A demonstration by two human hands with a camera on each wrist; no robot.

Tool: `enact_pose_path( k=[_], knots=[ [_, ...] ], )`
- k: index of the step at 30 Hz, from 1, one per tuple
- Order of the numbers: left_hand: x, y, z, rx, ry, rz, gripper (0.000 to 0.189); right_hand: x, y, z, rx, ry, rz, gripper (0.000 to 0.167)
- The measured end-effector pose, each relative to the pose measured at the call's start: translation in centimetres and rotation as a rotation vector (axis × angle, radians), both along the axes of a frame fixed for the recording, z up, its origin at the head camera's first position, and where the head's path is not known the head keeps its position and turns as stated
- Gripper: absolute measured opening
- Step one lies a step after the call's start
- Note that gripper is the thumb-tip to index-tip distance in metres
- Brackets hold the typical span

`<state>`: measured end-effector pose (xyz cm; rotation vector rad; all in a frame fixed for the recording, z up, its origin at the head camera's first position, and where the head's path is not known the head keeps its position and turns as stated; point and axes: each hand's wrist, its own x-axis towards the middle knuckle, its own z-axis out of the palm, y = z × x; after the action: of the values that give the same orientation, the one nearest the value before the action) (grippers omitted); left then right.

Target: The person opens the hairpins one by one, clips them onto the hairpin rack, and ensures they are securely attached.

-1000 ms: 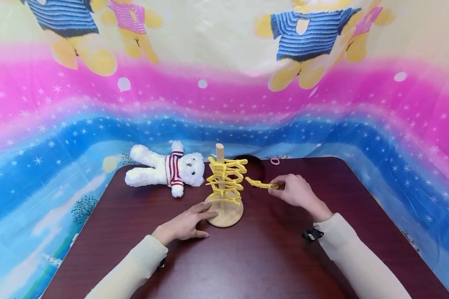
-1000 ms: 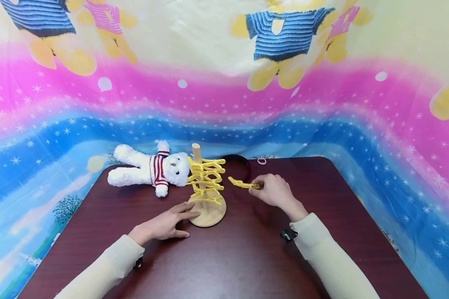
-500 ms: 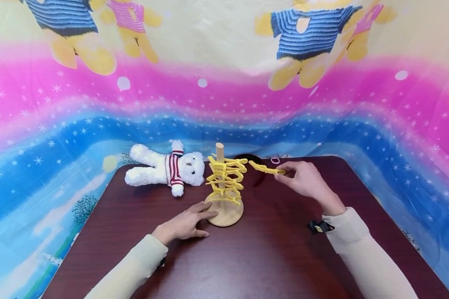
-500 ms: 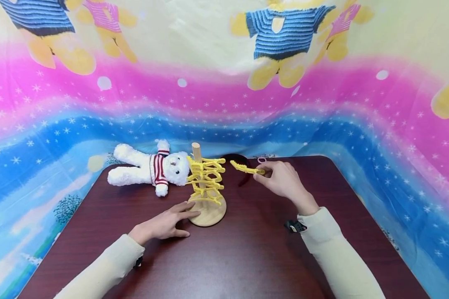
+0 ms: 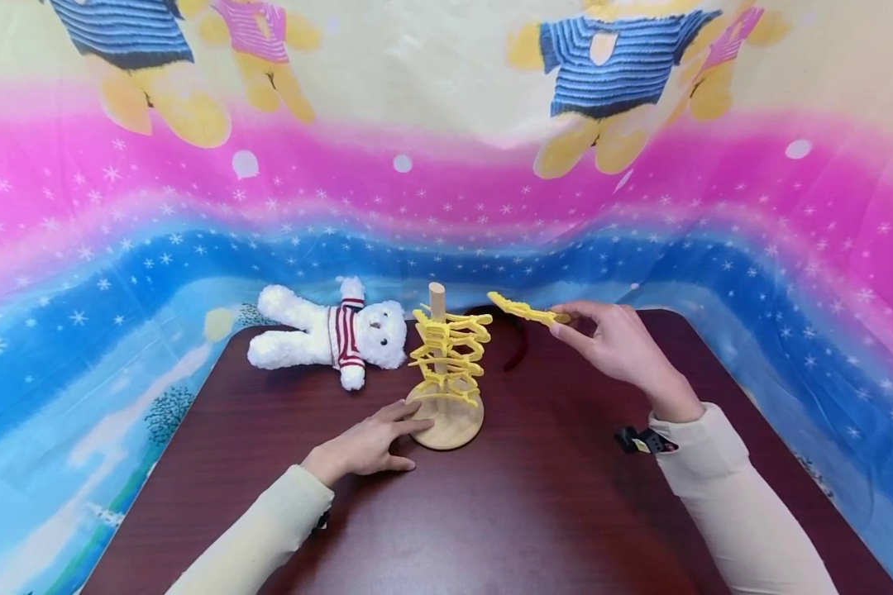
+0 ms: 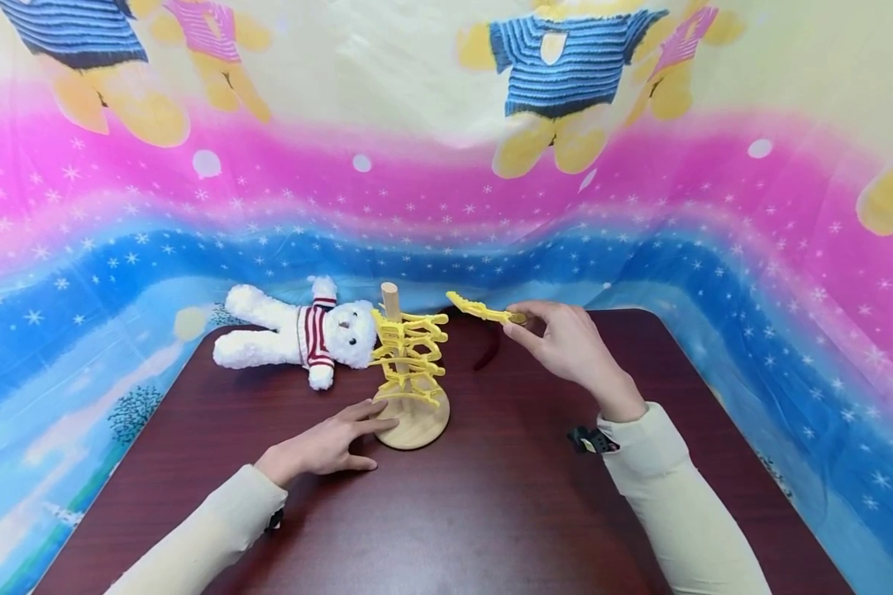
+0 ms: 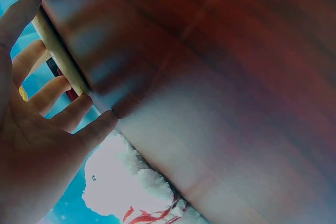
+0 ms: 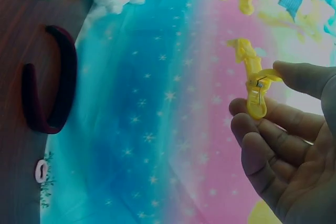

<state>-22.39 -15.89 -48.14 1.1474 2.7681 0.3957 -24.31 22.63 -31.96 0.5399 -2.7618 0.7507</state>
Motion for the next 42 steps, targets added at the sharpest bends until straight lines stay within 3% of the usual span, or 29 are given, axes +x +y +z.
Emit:
enact_pose_path(
  k=[17, 31, 42],
  knots=[
    [0.1, 0.0, 0.0, 0.002, -0.001, 0.001, 0.068, 1.2, -2.1, 1.5, 0.031, 0.203, 0.122, 0.025],
    [0.0, 0.0, -0.1, -0.01, -0.01, 0.008, 0.068, 1.1, -3.9, 2.6, 0.056, 0.215, 0.215, 0.027],
    [0.2, 0.0, 0.2, -0.009, -0.007, -0.001, 0.068, 0.5, -6.0, 3.3, 0.025, 0.145, 0.247, 0.026]
  ],
)
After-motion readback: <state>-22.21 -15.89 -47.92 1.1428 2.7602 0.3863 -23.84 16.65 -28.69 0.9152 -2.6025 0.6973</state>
